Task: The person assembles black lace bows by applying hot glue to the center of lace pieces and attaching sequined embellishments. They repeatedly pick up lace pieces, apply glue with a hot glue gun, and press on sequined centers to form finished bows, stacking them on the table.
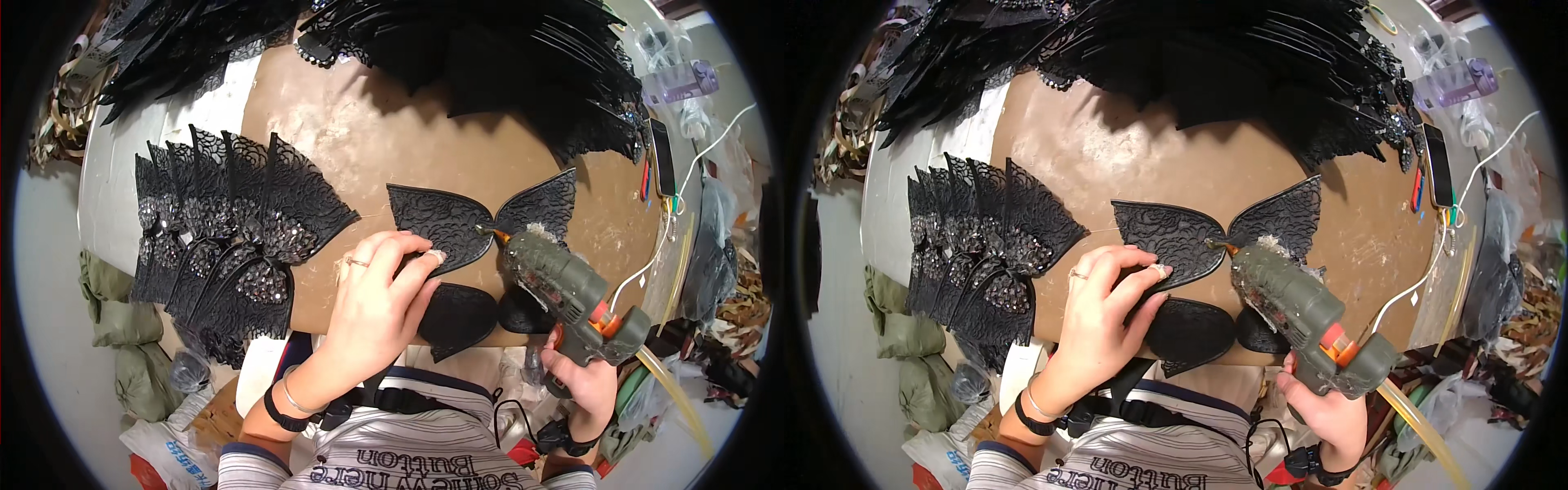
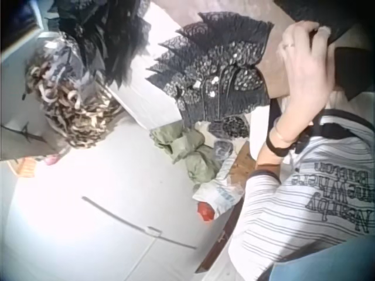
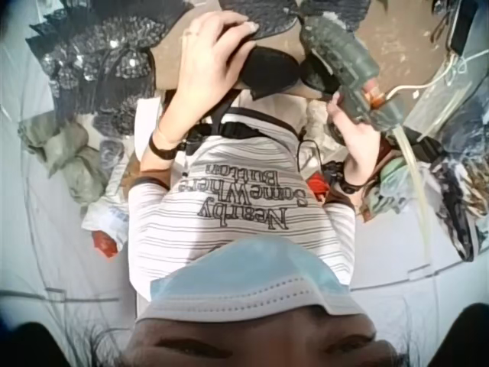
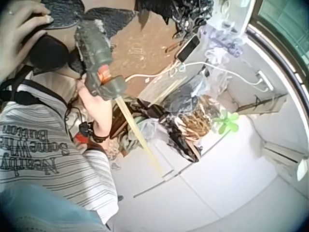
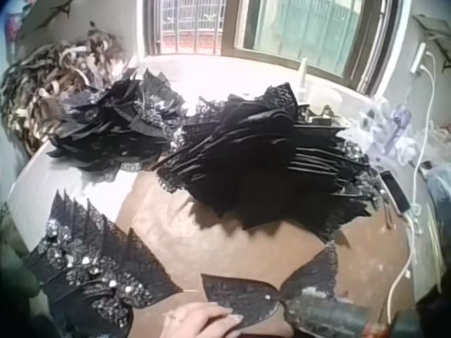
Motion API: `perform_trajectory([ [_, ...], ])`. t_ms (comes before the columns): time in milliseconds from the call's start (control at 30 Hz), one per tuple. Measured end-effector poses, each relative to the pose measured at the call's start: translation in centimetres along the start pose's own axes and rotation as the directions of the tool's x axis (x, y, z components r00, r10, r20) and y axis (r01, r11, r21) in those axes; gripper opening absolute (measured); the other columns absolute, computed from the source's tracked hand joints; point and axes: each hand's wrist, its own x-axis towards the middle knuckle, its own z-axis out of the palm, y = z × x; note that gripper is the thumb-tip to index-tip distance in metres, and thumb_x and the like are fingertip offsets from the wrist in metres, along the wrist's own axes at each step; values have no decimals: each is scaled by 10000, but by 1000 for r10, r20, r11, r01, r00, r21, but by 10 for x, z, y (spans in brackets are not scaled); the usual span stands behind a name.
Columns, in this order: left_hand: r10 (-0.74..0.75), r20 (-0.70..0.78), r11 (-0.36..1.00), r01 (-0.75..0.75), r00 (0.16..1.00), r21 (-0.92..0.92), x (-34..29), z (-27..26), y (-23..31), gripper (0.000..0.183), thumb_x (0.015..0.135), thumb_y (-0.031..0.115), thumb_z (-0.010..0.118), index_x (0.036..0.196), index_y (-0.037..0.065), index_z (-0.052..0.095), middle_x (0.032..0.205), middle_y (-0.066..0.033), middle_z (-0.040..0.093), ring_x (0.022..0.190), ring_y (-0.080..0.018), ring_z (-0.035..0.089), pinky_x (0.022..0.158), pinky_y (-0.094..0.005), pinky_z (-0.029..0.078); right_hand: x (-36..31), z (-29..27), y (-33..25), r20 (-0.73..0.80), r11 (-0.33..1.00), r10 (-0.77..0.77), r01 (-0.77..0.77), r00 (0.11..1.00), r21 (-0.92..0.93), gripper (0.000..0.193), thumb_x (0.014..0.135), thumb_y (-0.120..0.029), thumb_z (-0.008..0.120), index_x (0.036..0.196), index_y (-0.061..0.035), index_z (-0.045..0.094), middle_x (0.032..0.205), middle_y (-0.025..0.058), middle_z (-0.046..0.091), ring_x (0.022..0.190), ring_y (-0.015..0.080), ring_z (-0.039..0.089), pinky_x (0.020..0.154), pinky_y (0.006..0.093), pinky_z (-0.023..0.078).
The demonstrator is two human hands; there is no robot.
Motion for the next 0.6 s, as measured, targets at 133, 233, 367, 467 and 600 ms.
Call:
perform_trajectory([
  [133,-2,7,1000,2,1000,21,0,0,2,329,761,49,761,1078,65,678,1109,-92,608,1085,-316,557,924,-419,439,1,-4,2,-32,995,2,1,999,97,367,733,43,741,1076,6,615,932,46,646,850,140,625,767,291,519],
  [233,-12,16,999,12,1000,52,-1,0,5,326,766,53,759,1082,68,679,1117,-94,604,1095,-316,552,929,-422,436,4,-6,5,-38,998,-16,18,999,63,317,753,33,741,1047,9,623,925,42,647,855,134,623,773,293,520],
  [367,-17,25,997,15,1000,74,-1,-1,7,324,771,57,756,1086,69,680,1120,-95,602,1100,-317,550,937,-428,431,5,-8,7,-37,999,-50,50,998,-3,308,753,9,748,1036,1,627,917,36,645,844,133,614,758,294,513],
  [467,-15,19,997,14,1000,82,-1,0,9,321,770,57,756,1082,68,681,1120,-98,602,1101,-316,550,942,-429,430,5,-11,8,-34,997,-71,69,997,-39,302,751,-10,753,1027,-6,630,913,30,643,837,130,610,745,297,507],
  [600,-1,19,996,-1,1000,94,-2,1,9,345,769,55,756,1104,67,672,1125,-103,600,1101,-320,550,946,-430,430,2,-15,11,-29,997,-75,74,997,-28,307,750,-12,755,1031,-9,631,919,29,647,843,129,612,754,298,505],
])
